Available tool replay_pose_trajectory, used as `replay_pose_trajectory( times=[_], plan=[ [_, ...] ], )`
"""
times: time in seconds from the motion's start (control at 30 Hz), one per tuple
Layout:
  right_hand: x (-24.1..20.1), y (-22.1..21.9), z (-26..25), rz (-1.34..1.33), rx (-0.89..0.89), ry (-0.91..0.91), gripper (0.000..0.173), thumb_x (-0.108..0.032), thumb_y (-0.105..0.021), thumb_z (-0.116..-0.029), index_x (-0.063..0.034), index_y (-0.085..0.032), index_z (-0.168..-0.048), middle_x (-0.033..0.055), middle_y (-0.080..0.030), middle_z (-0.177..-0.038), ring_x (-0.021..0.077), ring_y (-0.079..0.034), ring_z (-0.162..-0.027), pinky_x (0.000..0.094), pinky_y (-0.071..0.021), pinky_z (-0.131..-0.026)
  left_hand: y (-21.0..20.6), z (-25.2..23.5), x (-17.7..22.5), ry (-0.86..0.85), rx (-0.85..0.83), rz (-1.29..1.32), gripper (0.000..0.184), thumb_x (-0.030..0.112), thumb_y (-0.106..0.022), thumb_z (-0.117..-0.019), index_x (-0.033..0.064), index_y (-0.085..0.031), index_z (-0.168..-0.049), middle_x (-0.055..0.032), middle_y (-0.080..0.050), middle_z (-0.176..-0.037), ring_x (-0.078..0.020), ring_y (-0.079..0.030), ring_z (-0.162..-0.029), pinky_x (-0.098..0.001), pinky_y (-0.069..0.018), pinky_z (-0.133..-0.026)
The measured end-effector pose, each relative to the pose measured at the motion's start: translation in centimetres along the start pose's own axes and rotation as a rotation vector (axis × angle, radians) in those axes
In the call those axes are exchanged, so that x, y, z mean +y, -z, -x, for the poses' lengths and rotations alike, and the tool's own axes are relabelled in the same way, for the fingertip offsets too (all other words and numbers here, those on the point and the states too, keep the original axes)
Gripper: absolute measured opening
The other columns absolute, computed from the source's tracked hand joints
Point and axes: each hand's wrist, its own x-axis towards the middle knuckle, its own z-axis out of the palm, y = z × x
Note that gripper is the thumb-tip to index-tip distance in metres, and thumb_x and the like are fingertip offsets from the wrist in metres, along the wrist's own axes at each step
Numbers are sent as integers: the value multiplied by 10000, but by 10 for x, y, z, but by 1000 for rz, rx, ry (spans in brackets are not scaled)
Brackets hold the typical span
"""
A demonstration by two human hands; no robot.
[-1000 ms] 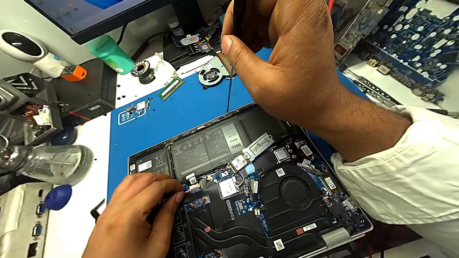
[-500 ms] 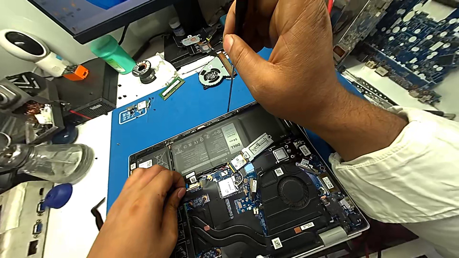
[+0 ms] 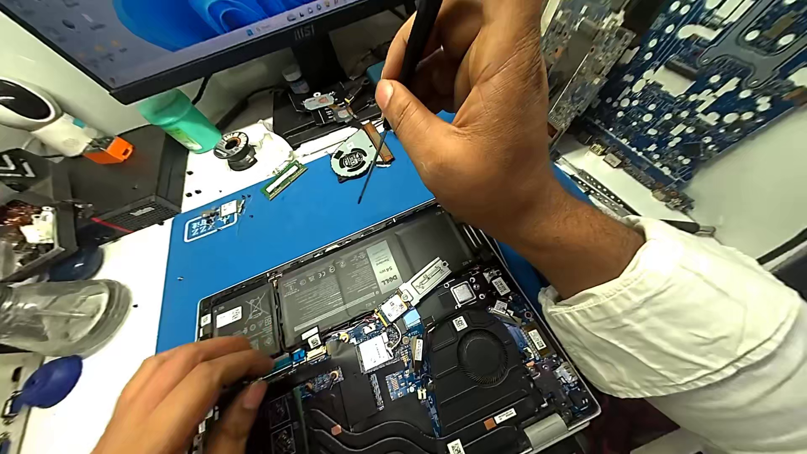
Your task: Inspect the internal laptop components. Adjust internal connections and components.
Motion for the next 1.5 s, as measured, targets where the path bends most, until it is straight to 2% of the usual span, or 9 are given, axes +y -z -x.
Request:
replay_pose_trajectory(
  times=[0.13,0.4,0.5,0.57,0.63,0.8,1.0,1.23,1.5],
  plan=[
    [1,0,-2,-13,17,-34,534,53,-703,-891,129,-393,-1319,118,-648,-970,169,-687,-827,316,-632,-729,2,9,-8,10,52,53,265,248,-592,-1023,0,-682,-1052,-239,-652,-1066,-331,-596,-1054,-459,-448,-934],
    [10,4,-4,-49,54,-54,681,82,-675,-881,97,-312,-1457,143,-630,-977,196,-674,-798,337,-621,-692,4,-5,10,-65,18,106,319,286,-640,-1004,14,-692,-1163,-245,-660,-1170,-374,-592,-1166,-517,-439,-1027],
    [14,5,-5,-25,74,-61,725,70,-672,-888,80,-290,-1504,135,-640,-966,187,-672,-788,336,-620,-698,-8,-40,29,-106,22,26,393,414,-595,-1012,95,-705,-1213,-147,-675,-1204,-320,-617,-1167,-533,-495,-979],
    [17,7,-4,-14,88,-77,725,53,-677,-901,52,-295,-1517,125,-643,-976,184,-677,-800,339,-626,-711,-33,-65,37,-124,81,-36,438,546,-528,-993,191,-714,-1171,-12,-689,-1136,-212,-642,-1100,-482,-541,-924],
    [20,9,-3,12,105,-93,713,34,-679,-909,24,-310,-1519,112,-652,-995,182,-685,-819,343,-630,-721,-52,-86,48,-120,79,-103,432,588,-516,-975,224,-709,-1103,42,-663,-1044,-170,-634,-1013,-443,-548,-865],
    [23,9,-2,93,111,-138,709,-3,-686,-906,-14,-342,-1526,74,-682,-995,156,-696,-823,337,-629,-732,-63,-109,65,-77,42,-242,196,397,-631,-952,212,-682,-994,40,-631,-950,-161,-631,-920,-392,-557,-796],
    [18,9,-3,69,84,-157,700,-3,-670,-913,-38,-346,-1533,65,-670,-991,158,-691,-831,342,-629,-716,-59,-108,59,-54,49,-215,220,410,-588,-965,209,-665,-1013,44,-630,-940,-146,-639,-891,-389,-568,-760],
    [19,11,-6,90,130,-171,713,-17,-671,-911,-57,-345,-1543,50,-671,-982,154,-687,-803,355,-628,-690,-31,-113,24,6,125,-208,267,418,-591,-959,194,-705,-1046,32,-660,-916,-150,-658,-814,-440,-584,-701],
    [21,12,-6,60,187,-214,545,-31,-697,-927,-61,-437,-1404,47,-678,-967,151,-692,-780,345,-627,-691,-16,-128,-79,173,193,-240,193,215,-620,-990,67,-691,-1092,-126,-681,-990,-322,-674,-879,-621,-538,-781]
  ],
)
